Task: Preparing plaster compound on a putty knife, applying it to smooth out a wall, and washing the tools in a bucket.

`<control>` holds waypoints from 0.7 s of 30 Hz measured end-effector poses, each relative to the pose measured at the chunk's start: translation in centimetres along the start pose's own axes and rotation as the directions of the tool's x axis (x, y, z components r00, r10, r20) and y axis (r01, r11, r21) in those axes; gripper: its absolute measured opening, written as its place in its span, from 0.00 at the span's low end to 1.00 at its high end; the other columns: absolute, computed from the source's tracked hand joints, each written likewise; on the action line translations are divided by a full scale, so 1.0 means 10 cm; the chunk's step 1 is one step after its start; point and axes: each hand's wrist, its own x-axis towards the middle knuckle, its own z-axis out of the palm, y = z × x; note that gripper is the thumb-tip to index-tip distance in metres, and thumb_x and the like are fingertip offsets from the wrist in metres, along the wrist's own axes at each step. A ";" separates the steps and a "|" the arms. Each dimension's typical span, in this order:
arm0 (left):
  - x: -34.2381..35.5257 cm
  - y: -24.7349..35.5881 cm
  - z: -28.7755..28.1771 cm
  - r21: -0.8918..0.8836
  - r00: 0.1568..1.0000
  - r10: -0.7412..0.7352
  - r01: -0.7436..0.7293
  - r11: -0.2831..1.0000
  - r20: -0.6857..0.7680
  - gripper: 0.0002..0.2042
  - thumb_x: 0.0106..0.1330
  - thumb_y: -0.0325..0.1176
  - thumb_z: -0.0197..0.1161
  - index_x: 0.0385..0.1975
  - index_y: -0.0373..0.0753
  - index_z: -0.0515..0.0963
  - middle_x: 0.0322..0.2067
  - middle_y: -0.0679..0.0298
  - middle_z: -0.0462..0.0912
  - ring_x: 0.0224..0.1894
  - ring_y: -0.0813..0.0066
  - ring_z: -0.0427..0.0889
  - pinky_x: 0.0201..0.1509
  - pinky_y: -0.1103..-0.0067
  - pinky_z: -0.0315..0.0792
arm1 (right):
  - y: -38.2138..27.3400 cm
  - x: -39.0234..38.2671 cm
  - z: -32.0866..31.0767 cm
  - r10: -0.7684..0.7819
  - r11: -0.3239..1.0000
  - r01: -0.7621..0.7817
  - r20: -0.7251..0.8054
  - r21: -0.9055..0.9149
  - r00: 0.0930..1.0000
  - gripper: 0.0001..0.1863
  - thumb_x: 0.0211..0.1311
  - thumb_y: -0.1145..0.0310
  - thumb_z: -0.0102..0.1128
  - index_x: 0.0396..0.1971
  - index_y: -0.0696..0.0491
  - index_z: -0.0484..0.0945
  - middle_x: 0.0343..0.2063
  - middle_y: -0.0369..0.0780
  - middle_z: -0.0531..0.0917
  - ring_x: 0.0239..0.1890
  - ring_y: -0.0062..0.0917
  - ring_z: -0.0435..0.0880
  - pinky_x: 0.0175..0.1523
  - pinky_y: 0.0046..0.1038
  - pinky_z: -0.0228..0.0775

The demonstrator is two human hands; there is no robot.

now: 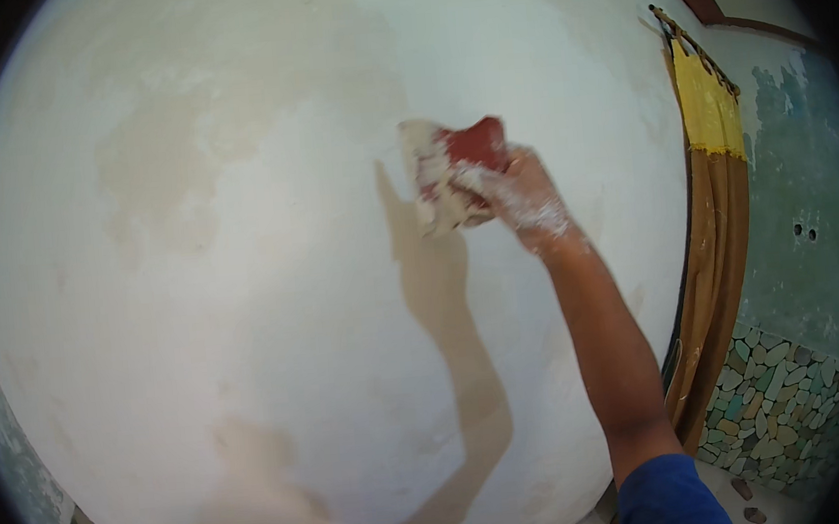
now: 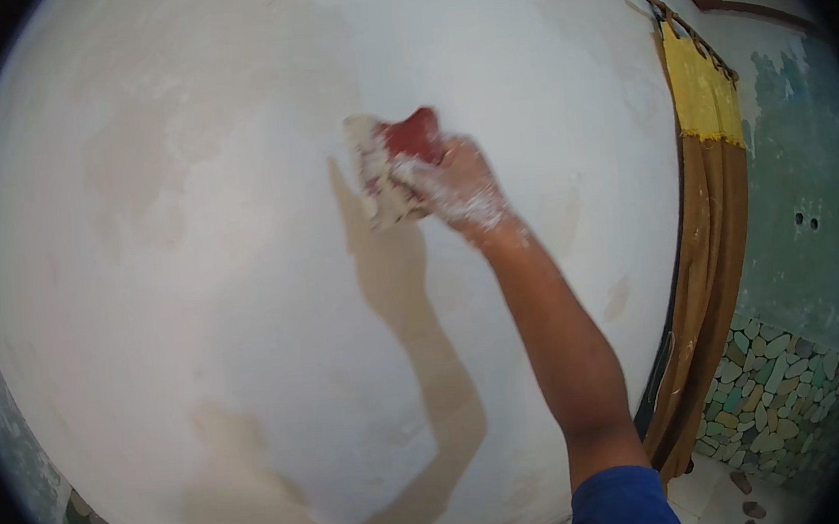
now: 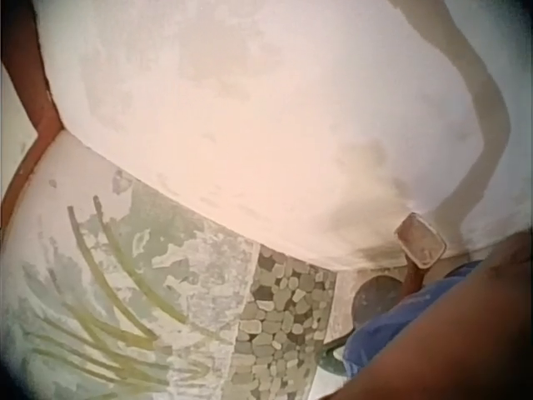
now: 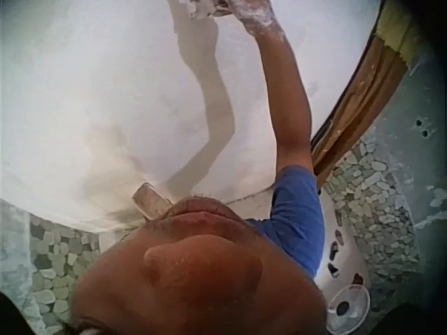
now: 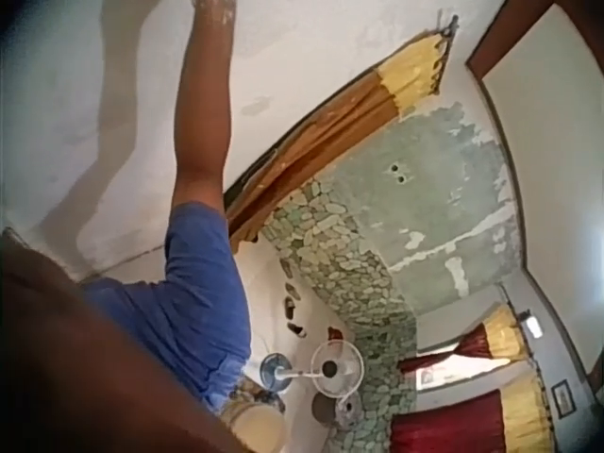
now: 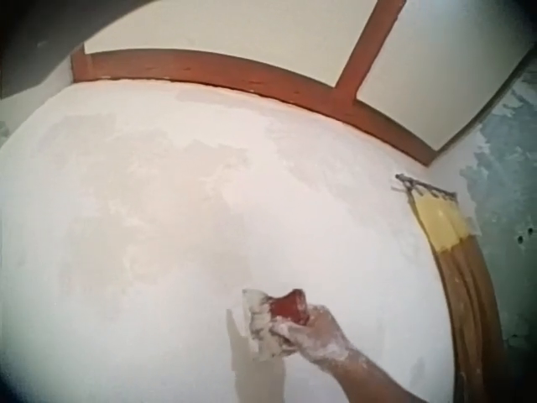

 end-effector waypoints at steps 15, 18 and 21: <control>0.70 -0.16 -0.29 0.034 0.994 -0.111 0.111 0.993 -0.010 0.24 0.67 0.47 0.40 0.61 0.43 0.59 0.55 0.56 0.69 0.53 0.63 0.69 0.61 0.62 0.59 | 0.79 -0.87 -1.57 0.175 0.964 -0.097 -0.316 0.247 0.932 0.16 0.53 0.68 0.61 0.43 0.53 0.72 0.33 0.35 0.80 0.33 0.21 0.81 0.30 0.27 0.76; 0.38 -0.31 -0.66 0.082 0.976 -0.187 0.197 0.977 -0.115 0.24 0.68 0.47 0.40 0.61 0.43 0.59 0.55 0.56 0.69 0.53 0.63 0.69 0.61 0.62 0.59 | 1.47 -1.80 -1.95 0.387 0.885 -0.212 -0.399 0.415 0.832 0.12 0.55 0.71 0.59 0.41 0.53 0.74 0.31 0.35 0.80 0.31 0.19 0.81 0.29 0.23 0.77; 0.26 -0.69 -0.91 0.119 0.931 -0.291 0.322 0.939 -0.223 0.24 0.68 0.46 0.40 0.61 0.43 0.59 0.55 0.56 0.69 0.53 0.63 0.69 0.61 0.62 0.59 | 2.16 -2.50 -2.57 0.490 0.817 -0.257 -0.388 0.516 0.780 0.12 0.55 0.71 0.60 0.40 0.54 0.74 0.31 0.36 0.81 0.30 0.20 0.82 0.29 0.26 0.78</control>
